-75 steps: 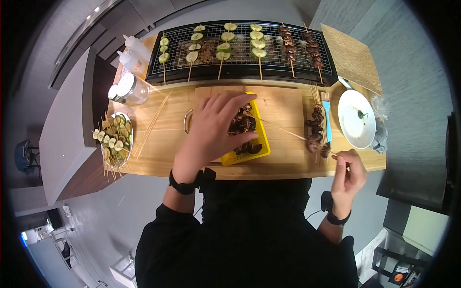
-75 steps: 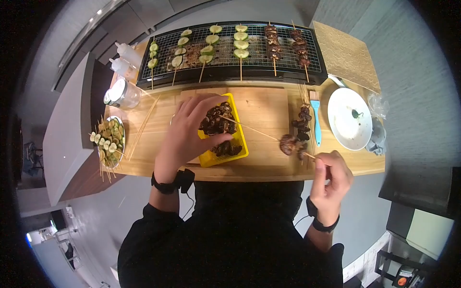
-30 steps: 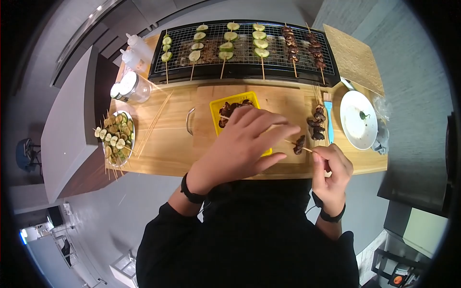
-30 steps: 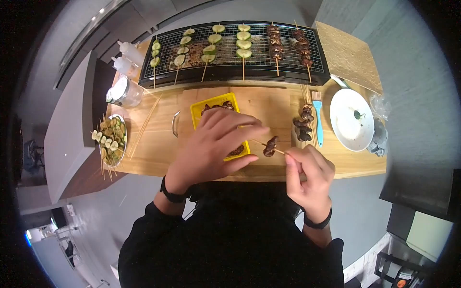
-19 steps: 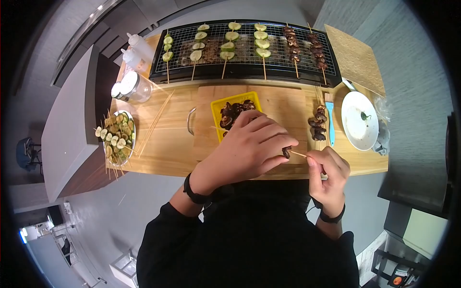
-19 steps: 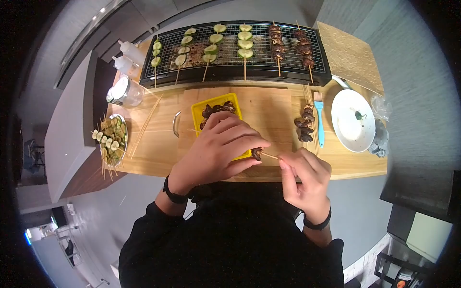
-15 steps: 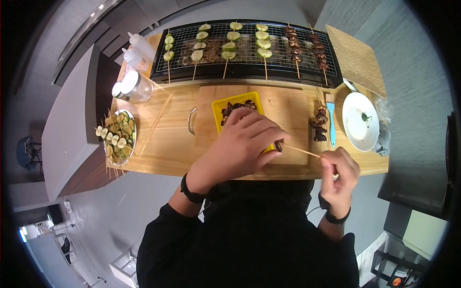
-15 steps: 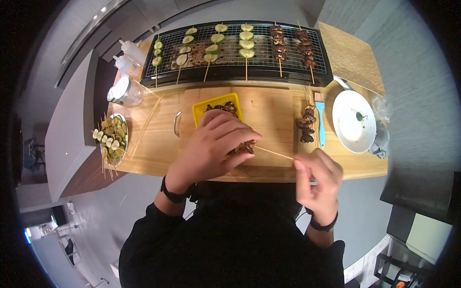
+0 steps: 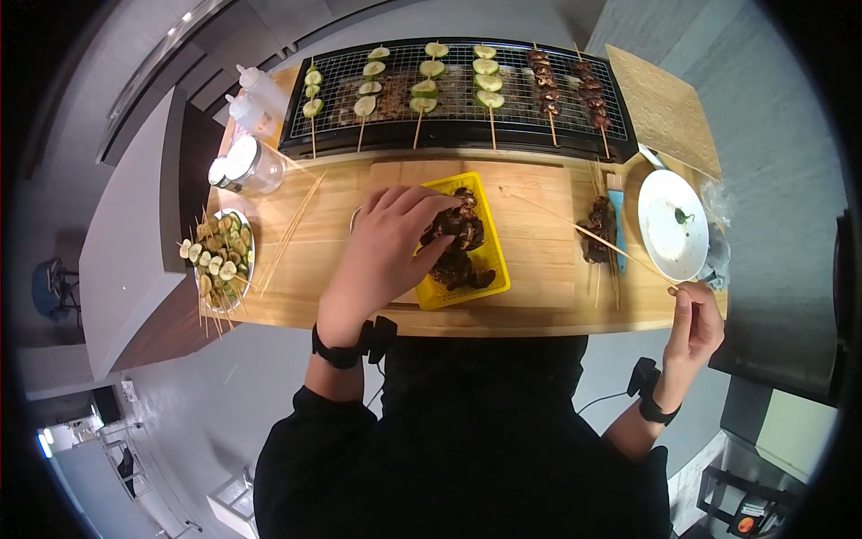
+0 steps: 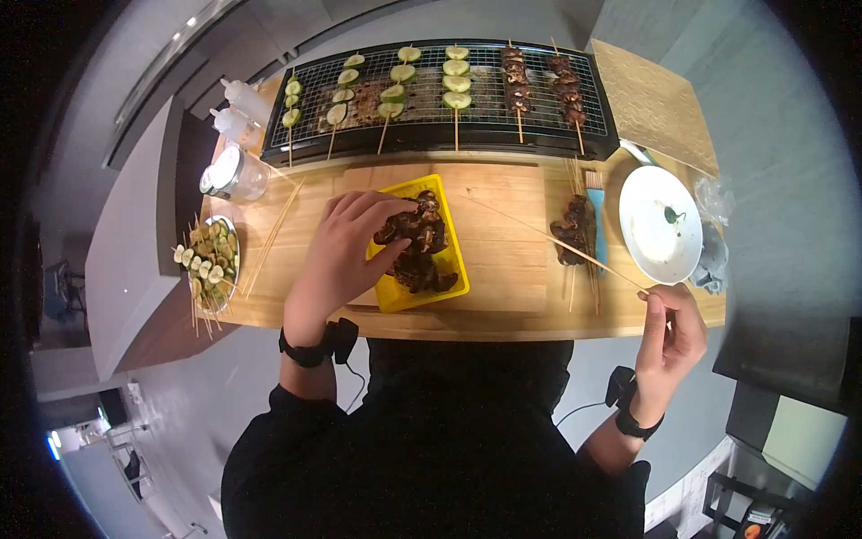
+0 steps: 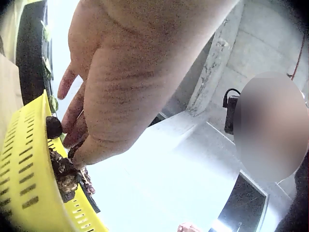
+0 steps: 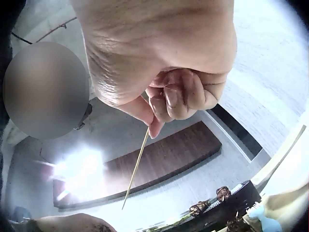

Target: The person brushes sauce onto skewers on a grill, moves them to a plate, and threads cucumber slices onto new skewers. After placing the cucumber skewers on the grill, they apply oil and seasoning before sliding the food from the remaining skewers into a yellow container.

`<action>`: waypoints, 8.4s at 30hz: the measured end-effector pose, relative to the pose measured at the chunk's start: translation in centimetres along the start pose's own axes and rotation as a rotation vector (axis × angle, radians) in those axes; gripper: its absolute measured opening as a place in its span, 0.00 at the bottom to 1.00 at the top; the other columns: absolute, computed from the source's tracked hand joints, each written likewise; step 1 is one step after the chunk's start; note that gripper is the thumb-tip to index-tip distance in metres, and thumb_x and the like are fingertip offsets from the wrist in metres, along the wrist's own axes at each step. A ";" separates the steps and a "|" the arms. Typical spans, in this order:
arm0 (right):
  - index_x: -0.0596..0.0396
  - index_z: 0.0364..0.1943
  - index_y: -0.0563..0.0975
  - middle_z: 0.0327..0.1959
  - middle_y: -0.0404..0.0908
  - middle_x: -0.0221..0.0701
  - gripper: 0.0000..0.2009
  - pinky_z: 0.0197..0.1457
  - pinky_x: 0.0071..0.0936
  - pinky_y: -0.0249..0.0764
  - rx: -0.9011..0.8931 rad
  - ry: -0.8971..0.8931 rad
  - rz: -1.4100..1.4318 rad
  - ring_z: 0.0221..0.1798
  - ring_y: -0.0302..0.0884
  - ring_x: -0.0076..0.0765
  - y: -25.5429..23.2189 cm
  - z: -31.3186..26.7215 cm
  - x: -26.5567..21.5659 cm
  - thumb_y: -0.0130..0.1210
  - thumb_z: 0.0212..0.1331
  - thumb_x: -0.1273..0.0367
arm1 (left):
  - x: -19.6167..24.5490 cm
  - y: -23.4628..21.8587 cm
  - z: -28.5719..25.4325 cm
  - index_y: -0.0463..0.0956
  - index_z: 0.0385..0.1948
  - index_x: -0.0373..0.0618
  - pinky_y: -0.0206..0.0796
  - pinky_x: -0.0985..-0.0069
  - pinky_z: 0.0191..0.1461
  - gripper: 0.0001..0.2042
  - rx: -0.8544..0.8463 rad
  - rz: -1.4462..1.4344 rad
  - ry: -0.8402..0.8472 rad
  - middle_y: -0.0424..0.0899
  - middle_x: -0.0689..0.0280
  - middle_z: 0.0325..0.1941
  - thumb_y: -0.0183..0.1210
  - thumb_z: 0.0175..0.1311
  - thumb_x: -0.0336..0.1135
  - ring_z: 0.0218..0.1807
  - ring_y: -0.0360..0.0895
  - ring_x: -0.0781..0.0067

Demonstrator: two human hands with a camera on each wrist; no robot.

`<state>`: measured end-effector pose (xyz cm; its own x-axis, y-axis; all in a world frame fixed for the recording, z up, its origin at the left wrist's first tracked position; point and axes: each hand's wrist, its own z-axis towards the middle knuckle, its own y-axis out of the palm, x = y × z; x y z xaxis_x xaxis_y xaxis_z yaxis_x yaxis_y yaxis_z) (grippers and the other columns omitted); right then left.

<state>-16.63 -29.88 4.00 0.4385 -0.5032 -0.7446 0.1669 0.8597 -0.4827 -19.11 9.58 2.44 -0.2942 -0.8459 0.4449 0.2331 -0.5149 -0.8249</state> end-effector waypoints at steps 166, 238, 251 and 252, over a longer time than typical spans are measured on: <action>0.59 0.38 0.81 0.26 0.76 0.20 0.03 0.25 0.16 0.52 0.007 0.123 0.077 0.25 0.61 0.10 7.2 -1.1 -3.2 0.59 0.72 0.74 | -1.9 2.4 -1.0 0.72 0.58 0.39 0.67 0.72 0.63 0.19 0.200 -0.816 -0.139 0.79 0.62 0.56 0.64 0.69 0.31 0.56 0.76 0.70; 0.60 0.43 0.77 0.20 0.65 0.23 0.05 0.27 0.23 0.54 -0.006 0.331 -0.179 0.24 0.55 0.16 3.8 -3.6 7.1 0.53 0.76 0.72 | -6.4 -2.1 -6.8 0.82 0.48 0.41 0.75 0.63 0.55 0.13 0.158 0.031 -0.336 0.86 0.55 0.46 0.65 0.60 0.23 0.50 0.83 0.51; 0.54 0.49 0.77 0.15 0.68 0.29 0.10 0.25 0.31 0.59 -0.140 0.316 -0.536 0.18 0.61 0.25 4.2 -3.2 5.4 0.62 0.70 0.67 | -7.4 -0.9 -6.0 0.82 0.47 0.44 0.74 0.61 0.56 0.14 0.111 0.061 -0.247 0.86 0.58 0.46 0.68 0.57 0.26 0.50 0.82 0.51; 0.54 0.49 0.77 0.15 0.67 0.30 0.10 0.25 0.32 0.59 -0.137 0.315 -0.552 0.18 0.61 0.26 4.1 -3.3 5.3 0.62 0.69 0.67 | -7.4 -0.9 -6.0 0.82 0.47 0.42 0.75 0.62 0.54 0.15 0.106 0.067 -0.242 0.86 0.57 0.46 0.68 0.57 0.25 0.49 0.83 0.51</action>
<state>-16.51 -29.30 -3.44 0.0373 -0.8874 -0.4594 0.1702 0.4587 -0.8722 -22.66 17.14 -2.19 -0.0476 -0.8804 0.4718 0.3445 -0.4578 -0.8196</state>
